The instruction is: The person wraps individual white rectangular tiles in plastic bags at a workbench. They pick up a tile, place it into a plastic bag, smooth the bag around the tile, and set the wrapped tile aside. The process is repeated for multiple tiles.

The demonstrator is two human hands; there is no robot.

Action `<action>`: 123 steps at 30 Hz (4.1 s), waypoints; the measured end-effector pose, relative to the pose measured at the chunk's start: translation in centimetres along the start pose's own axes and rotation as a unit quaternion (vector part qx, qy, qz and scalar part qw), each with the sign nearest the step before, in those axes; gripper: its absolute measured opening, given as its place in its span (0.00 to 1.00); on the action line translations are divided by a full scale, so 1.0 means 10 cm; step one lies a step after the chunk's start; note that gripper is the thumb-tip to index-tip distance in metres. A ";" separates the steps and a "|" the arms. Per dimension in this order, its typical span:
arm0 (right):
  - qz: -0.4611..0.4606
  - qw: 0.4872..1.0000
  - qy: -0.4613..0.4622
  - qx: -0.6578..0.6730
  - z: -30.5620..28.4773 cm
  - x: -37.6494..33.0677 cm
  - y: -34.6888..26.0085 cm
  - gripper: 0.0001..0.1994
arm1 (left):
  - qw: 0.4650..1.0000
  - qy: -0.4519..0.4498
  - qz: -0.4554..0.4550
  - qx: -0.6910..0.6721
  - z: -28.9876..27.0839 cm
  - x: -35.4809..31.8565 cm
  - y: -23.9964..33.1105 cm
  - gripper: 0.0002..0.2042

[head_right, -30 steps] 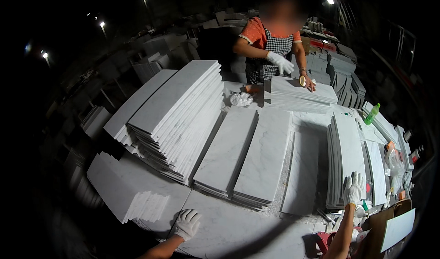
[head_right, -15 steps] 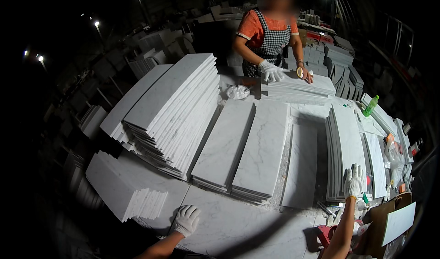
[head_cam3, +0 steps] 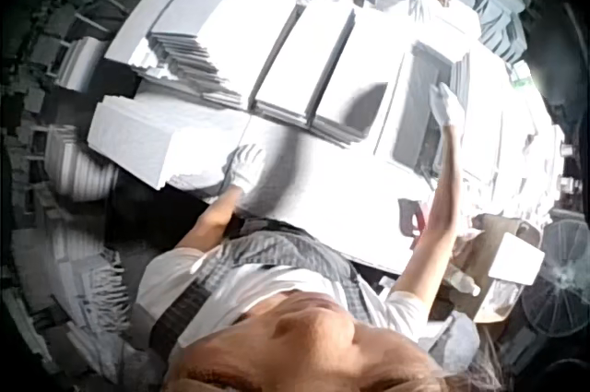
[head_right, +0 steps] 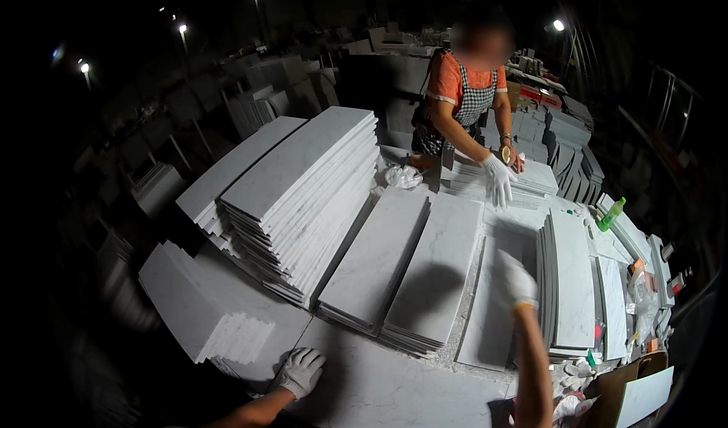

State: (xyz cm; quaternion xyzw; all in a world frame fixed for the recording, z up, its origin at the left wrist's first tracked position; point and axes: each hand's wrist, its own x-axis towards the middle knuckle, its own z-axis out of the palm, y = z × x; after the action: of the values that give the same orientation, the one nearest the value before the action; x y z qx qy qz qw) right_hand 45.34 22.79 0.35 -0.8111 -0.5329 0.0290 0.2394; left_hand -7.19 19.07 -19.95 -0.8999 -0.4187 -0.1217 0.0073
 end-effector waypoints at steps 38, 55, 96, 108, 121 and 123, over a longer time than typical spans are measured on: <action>0.271 0.935 0.029 -0.229 0.03 -1.50 2.46 0.26 | 0.998 0.024 0.019 -0.060 -0.01 0.11 0.02 0.15; 0.049 0.956 -0.151 0.246 1.01 -2.29 0.86 0.25 | 0.997 0.045 0.003 -0.060 0.02 -0.07 -0.10 0.16; 0.418 0.868 0.068 0.258 1.93 -5.08 -0.40 0.15 | 0.603 -0.138 0.674 -0.403 -3.52 -0.28 1.93 0.13; 0.448 0.848 0.043 0.280 1.96 -5.09 -0.35 0.17 | 0.636 -0.284 0.669 -0.259 -3.18 0.01 2.38 0.15; 0.357 0.526 -0.095 0.766 1.51 -5.23 0.01 0.17 | 0.682 -0.434 0.528 -0.259 -1.64 0.03 3.20 0.21; 0.274 0.659 -0.159 0.683 1.37 -5.34 0.30 0.18 | 0.670 -0.506 0.508 -0.192 -1.51 0.10 3.50 0.20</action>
State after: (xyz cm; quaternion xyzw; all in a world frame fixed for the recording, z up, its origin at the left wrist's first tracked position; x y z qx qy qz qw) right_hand 20.74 -20.17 -24.13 -0.5120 -0.1470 0.5771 0.6190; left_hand 16.68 -4.63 -1.98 -0.8785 0.1967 0.2976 -0.3176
